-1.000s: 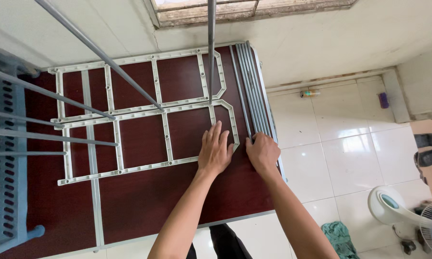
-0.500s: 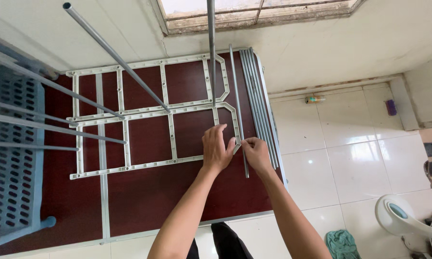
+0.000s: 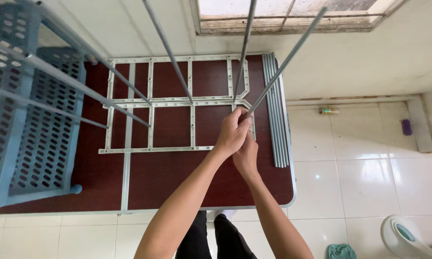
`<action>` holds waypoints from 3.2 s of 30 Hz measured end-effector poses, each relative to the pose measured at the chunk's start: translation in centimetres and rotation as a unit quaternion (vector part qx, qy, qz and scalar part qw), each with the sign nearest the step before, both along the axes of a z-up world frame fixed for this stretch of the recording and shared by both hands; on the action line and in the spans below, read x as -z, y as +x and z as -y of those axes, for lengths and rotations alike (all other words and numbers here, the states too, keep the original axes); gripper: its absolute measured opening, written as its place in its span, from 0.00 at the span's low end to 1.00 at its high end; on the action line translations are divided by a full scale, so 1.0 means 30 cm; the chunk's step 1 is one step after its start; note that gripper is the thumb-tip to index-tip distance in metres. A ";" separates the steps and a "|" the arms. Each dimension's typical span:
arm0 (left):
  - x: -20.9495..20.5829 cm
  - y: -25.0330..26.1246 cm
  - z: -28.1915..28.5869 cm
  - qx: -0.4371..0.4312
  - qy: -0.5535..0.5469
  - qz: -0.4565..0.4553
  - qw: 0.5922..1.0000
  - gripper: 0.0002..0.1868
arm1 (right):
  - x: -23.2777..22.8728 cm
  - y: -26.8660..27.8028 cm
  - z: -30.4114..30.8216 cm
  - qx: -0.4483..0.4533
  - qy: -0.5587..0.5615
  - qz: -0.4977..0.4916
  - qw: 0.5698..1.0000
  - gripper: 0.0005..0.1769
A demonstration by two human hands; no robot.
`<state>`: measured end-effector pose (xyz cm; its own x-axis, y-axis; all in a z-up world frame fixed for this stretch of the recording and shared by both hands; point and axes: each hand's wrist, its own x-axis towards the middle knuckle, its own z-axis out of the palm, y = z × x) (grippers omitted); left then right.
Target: The person assembles a storage shelf by inserting metal poles into a white plastic frame laid on a table, then attaching a second frame to the top of the poles. The person handles poles and frames by hand without using tools.
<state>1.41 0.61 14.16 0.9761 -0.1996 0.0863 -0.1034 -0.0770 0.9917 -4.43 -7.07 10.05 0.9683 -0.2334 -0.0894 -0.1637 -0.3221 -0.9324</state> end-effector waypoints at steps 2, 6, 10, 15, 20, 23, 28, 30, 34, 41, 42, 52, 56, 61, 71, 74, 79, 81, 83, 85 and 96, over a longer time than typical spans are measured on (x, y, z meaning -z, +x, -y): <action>-0.035 -0.007 -0.045 -0.014 0.005 0.008 1.000 0.05 | -0.026 0.015 -0.036 -0.023 -0.001 0.041 0.999 0.12; -0.086 0.001 -0.142 -0.056 -0.025 0.052 0.997 0.01 | -0.020 0.044 -0.095 -0.068 -0.009 0.069 0.995 0.16; -0.102 0.031 -0.247 -0.135 -0.024 0.082 0.987 0.05 | 0.055 0.089 -0.155 -0.091 -0.021 0.027 0.995 0.19; -0.050 0.076 -0.368 -0.195 -0.058 0.074 0.976 0.26 | 0.181 0.126 -0.257 -0.112 0.020 0.076 0.991 0.23; 0.030 0.103 -0.427 -0.214 -0.088 0.093 0.968 0.29 | 0.264 0.139 -0.338 -0.111 -0.174 0.013 0.978 0.19; 0.070 0.117 -0.445 -0.206 -0.104 0.100 0.968 0.29 | 0.291 0.137 -0.359 -0.111 -0.212 0.018 0.971 0.20; 0.130 0.147 -0.446 -0.202 -0.126 0.087 0.967 0.29 | 0.325 0.134 -0.379 -0.092 -0.268 0.010 0.959 0.19; 0.151 0.148 -0.447 -0.198 -0.139 0.076 0.967 0.28 | 0.333 0.139 -0.381 -0.092 -0.269 -0.007 0.959 0.18; 0.170 0.150 -0.449 -0.197 -0.144 0.094 0.965 0.27 | 0.326 0.147 -0.386 -0.089 -0.269 -0.011 0.959 0.18; 0.184 0.168 -0.472 -0.180 -0.146 0.069 0.970 0.27 | 0.307 0.147 -0.390 -0.094 -0.272 -0.007 0.958 0.23; 0.180 0.172 -0.474 -0.175 -0.150 0.066 0.971 0.27 | 0.307 0.148 -0.390 -0.094 -0.273 -0.004 0.957 0.23; 0.021 0.187 -0.415 -0.166 -0.132 0.136 0.968 0.17 | 0.363 0.140 -0.372 -0.099 -0.266 0.008 0.959 0.15; -0.025 0.189 -0.390 -0.165 -0.113 0.124 0.972 0.20 | 0.369 0.149 -0.363 -0.105 -0.223 0.037 0.968 0.19; -0.018 0.191 -0.379 -0.175 -0.134 0.133 0.966 0.25 | 0.363 0.175 -0.345 -0.121 -0.172 -0.044 0.977 0.19; 0.025 0.189 -0.428 -0.172 -0.128 0.188 0.958 0.29 | 0.409 0.213 -0.288 -0.184 -0.151 -0.071 0.969 0.19; 0.034 0.192 -0.443 -0.185 -0.103 0.185 0.960 0.30 | 0.409 0.208 -0.280 -0.191 -0.141 -0.070 0.969 0.28; 0.040 0.208 -0.458 -0.185 -0.104 0.178 0.961 0.30 | 0.388 0.214 -0.284 -0.198 -0.129 -0.093 0.967 0.36; 0.045 0.213 -0.454 -0.180 -0.099 0.188 0.960 0.30 | 0.388 0.215 -0.284 -0.201 -0.135 -0.101 0.965 0.34; 0.051 0.214 -0.445 -0.168 -0.097 0.197 0.961 0.29 | 0.397 0.219 -0.283 -0.199 -0.134 -0.099 0.966 0.29; 0.058 0.215 -0.431 -0.150 -0.098 0.204 0.962 0.29 | 0.409 0.218 -0.284 -0.196 -0.133 -0.101 0.966 0.24; 0.087 0.205 -0.418 -0.140 -0.119 0.196 0.963 0.28 | 0.448 0.218 -0.279 -0.193 -0.156 -0.100 0.964 0.16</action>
